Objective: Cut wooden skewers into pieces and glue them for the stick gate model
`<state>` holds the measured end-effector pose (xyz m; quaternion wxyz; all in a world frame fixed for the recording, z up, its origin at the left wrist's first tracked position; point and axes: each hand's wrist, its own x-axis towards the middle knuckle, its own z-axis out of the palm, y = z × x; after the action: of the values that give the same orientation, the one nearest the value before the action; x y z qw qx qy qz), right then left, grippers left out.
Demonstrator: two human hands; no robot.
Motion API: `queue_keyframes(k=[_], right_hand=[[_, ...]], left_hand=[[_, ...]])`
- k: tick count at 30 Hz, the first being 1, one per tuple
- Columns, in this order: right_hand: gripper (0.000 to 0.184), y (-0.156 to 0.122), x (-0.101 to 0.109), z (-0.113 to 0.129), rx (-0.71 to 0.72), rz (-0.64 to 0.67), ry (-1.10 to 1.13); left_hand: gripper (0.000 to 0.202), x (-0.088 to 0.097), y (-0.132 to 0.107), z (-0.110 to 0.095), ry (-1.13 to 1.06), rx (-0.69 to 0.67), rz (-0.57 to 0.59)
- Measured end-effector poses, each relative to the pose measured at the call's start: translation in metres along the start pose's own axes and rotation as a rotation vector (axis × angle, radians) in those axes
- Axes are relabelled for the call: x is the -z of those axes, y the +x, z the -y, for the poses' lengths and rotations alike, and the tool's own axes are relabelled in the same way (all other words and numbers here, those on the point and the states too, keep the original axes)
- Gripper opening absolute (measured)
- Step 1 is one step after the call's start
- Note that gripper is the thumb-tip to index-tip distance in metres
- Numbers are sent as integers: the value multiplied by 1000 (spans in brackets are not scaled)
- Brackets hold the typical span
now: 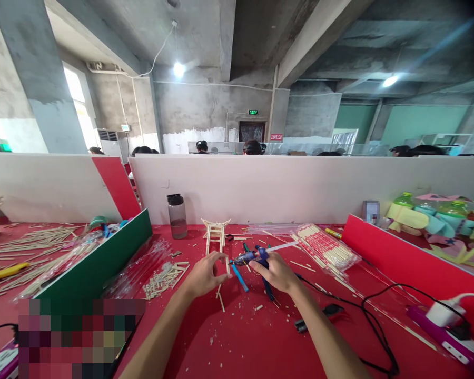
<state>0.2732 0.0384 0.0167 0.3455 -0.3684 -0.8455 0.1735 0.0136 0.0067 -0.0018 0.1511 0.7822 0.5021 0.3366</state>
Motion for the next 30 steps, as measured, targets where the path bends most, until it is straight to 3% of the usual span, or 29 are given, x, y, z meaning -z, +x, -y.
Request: queue_keyframes(k=[15,20,23,30], right_hand=[[46,1,-1,-1,-34,-59,73],[47,0,-5,-10,-217,113,491],[44,-1,-6,-14,-322,123,715],[27,-6,0,-20,-444,155,691]], left_hand=[[43,-1,0,0,15,-5,2],[44,0,0,-1,35,0,-12],[44,1,0,-2,15,1,-17],[43,5,1,-4,21,21,-23]])
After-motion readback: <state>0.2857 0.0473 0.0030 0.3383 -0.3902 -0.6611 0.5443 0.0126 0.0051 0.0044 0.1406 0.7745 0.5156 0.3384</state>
